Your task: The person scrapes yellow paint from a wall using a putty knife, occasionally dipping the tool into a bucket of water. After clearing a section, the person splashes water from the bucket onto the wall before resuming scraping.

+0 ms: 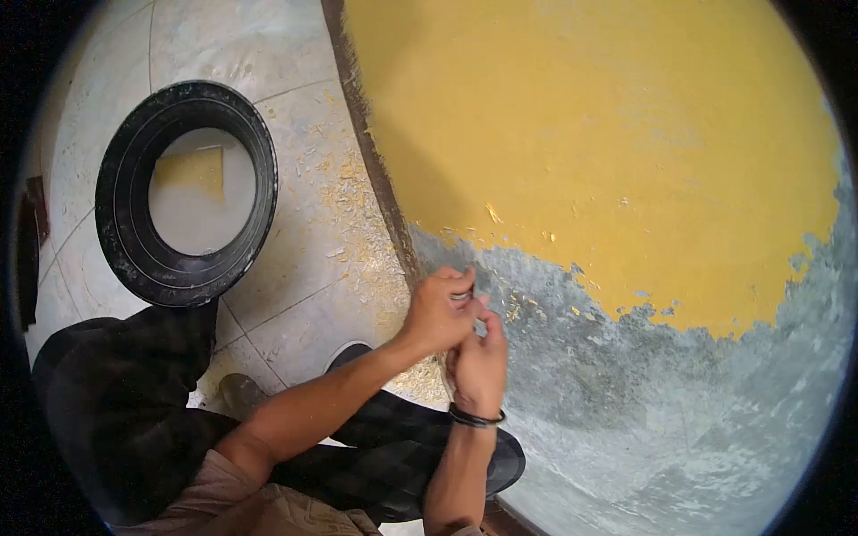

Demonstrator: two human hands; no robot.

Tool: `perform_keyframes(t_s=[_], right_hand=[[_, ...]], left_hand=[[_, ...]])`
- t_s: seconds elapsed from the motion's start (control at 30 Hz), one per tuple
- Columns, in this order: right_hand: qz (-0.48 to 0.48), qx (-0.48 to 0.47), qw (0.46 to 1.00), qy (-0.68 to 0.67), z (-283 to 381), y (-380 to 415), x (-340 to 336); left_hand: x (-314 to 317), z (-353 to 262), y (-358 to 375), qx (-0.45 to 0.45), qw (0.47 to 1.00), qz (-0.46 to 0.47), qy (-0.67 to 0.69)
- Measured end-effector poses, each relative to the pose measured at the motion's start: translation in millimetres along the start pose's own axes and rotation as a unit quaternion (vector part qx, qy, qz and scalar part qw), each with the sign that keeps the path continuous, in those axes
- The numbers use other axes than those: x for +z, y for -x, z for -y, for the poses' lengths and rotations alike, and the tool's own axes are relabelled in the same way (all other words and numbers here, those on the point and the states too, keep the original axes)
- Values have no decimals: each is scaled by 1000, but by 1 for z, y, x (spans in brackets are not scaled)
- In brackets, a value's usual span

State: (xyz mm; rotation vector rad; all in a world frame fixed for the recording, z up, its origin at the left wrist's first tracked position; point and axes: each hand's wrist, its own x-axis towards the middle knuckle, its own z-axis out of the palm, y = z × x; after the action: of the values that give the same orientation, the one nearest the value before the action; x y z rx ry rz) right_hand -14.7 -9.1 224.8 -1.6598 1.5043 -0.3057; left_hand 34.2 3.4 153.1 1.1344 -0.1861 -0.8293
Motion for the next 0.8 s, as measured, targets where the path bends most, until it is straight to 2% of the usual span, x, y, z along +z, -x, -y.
perform_keyframes(t_s=[0.03,0.1,0.17,0.23,0.27,0.37,0.4,0.43,0.5,0.67,0.7,0.77,0.8], right_hand=[[21,148,986,-72,24,11,-5],[3,139,990,-33,21,2,17],[-13,124,992,-4,-1,-11,46],[-69,-106,981,147,-53,-29,64],[-78,-102,981,148,-68,-30,58],[-97,-146,972,157,-48,-34,50],[-62,-4,996,57,-4,-13,42],[-27,141,989,-43,20,-1,36],[-22,129,991,-40,16,-7,32],[4,132,991,-5,5,-42,46],[13,124,992,-6,3,-44,53],[-44,9,999,23,-16,-25,52],[-54,-4,998,11,-17,-16,44]], left_hand=[[-1,2,-3,-5,1000,-3,3],[-8,6,-16,-9,996,-18,-82],[-28,21,-36,-8,996,-24,-82],[-48,16,-50,-176,979,84,54],[-47,21,-42,-179,978,93,54],[-42,16,-38,-160,982,93,29],[-35,-1,-22,-157,986,51,5],[-30,-11,-12,-158,987,11,-20],[-26,-6,-16,-151,988,-1,-20],[-42,6,-44,-212,972,54,-83],[-44,7,-47,-204,974,45,-83],[-36,18,-27,-142,985,-6,-95],[-24,14,-15,-111,992,-55,-11]])
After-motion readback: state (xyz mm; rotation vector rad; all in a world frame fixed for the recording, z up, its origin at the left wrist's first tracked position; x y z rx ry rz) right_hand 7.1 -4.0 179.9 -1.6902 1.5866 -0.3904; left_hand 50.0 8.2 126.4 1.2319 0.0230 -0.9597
